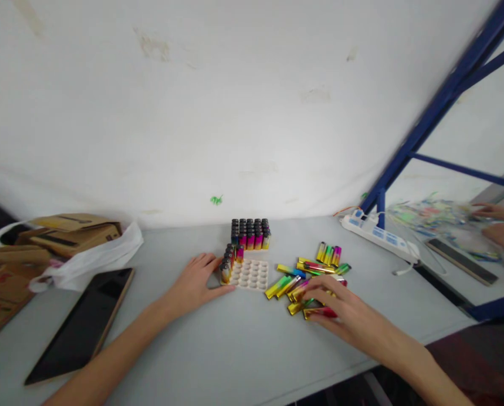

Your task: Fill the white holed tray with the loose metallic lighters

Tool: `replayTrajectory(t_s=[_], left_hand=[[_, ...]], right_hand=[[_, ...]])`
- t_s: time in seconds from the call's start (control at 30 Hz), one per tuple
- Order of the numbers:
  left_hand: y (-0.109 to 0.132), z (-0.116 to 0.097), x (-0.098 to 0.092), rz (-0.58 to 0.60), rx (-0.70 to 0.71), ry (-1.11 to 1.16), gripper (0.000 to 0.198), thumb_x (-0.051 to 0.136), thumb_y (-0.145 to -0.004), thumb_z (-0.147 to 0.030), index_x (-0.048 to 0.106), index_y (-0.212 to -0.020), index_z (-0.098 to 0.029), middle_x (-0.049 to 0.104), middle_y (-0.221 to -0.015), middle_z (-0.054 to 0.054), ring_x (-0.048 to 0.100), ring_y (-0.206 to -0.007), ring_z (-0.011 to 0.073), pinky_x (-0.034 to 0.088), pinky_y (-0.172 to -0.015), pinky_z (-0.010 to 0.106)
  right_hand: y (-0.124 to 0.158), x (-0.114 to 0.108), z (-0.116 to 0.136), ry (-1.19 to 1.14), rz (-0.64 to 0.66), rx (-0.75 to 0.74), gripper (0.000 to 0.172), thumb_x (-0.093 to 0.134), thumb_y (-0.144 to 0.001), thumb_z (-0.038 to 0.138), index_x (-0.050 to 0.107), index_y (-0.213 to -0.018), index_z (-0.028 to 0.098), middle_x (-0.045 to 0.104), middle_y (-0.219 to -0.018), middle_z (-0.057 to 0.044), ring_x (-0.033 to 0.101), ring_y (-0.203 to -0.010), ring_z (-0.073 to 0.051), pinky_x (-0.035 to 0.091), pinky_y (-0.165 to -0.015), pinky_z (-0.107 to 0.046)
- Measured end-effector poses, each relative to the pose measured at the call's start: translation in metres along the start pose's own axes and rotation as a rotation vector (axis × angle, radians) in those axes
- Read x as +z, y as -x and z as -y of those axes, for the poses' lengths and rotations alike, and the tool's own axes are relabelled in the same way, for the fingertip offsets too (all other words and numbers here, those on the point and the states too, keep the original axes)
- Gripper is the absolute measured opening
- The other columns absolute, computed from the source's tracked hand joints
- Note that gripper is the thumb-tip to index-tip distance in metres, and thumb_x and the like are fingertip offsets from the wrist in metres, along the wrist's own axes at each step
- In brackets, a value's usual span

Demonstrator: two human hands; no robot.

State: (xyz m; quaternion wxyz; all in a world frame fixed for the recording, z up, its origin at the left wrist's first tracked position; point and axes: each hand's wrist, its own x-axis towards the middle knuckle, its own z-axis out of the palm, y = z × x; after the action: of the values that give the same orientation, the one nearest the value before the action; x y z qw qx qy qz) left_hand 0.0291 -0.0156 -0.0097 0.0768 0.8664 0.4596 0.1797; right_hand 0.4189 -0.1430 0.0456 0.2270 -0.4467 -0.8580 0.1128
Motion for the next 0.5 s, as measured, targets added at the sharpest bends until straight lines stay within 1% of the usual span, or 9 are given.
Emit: replayTrajectory(t_s=[0.03,0.1,0.2,0.3,0.4,0.5], left_hand=[[0.000,0.000,0.000,-0.001,-0.003,0.002,0.069,0.065,-0.089,-0.084,0.075,-0.115,-0.020,0.073,-0.114,0.012,0.067,-0.109,0.0358,0.054,-0.101,0.051],[0.000,0.000,0.000,-0.003,-0.005,0.007,0.069,0.066,-0.089,-0.084,0.075,-0.114,-0.020,0.073,-0.113,0.012,0.068,-0.108,0.0359,0.054,-0.100,0.051],[0.000,0.001,0.001,-0.021,-0.002,0.009,0.067,0.067,-0.088,-0.083,0.075,-0.114,-0.021,0.073,-0.111,0.011,0.068,-0.106,0.0349,0.054,-0.099,0.049],[0.000,0.002,0.003,-0.031,0.000,-0.002,0.069,0.067,-0.088,-0.083,0.075,-0.113,-0.020,0.073,-0.112,0.012,0.068,-0.106,0.0353,0.054,-0.099,0.050],[0.000,0.002,0.002,-0.015,-0.001,-0.008,0.070,0.067,-0.087,-0.084,0.076,-0.112,-0.019,0.073,-0.112,0.013,0.068,-0.107,0.0362,0.055,-0.099,0.050],[0.000,0.003,0.002,-0.012,-0.007,-0.016,0.071,0.066,-0.088,-0.084,0.076,-0.114,-0.019,0.073,-0.114,0.013,0.068,-0.109,0.0365,0.055,-0.101,0.051]], right_hand=[[0.010,0.006,-0.002,0.035,-0.031,0.005,0.033,0.072,-0.099,0.019,0.072,-0.130,0.030,0.070,-0.137,-0.012,0.070,-0.129,-0.030,0.061,-0.111,-0.046],[0.027,0.018,-0.008,0.103,-0.089,0.004,0.034,0.070,-0.098,0.016,0.071,-0.129,0.029,0.071,-0.132,-0.013,0.075,-0.121,-0.030,0.066,-0.104,-0.047],[0.042,0.032,-0.018,0.177,-0.174,0.015,0.027,0.065,-0.102,0.019,0.069,-0.128,0.028,0.073,-0.123,-0.013,0.079,-0.107,-0.028,0.070,-0.092,-0.042],[0.045,0.039,-0.025,0.256,-0.220,-0.010,0.020,0.060,-0.107,0.023,0.070,-0.125,0.025,0.075,-0.116,-0.014,0.080,-0.102,-0.028,0.070,-0.088,-0.042],[0.040,0.041,-0.029,0.325,-0.206,-0.051,0.018,0.058,-0.110,0.027,0.072,-0.121,0.025,0.077,-0.113,-0.014,0.079,-0.102,-0.031,0.068,-0.091,-0.048],[0.034,0.037,-0.028,0.273,-0.225,-0.020,0.020,0.056,-0.112,0.033,0.072,-0.119,0.025,0.078,-0.114,-0.014,0.078,-0.104,-0.032,0.066,-0.094,-0.050]])
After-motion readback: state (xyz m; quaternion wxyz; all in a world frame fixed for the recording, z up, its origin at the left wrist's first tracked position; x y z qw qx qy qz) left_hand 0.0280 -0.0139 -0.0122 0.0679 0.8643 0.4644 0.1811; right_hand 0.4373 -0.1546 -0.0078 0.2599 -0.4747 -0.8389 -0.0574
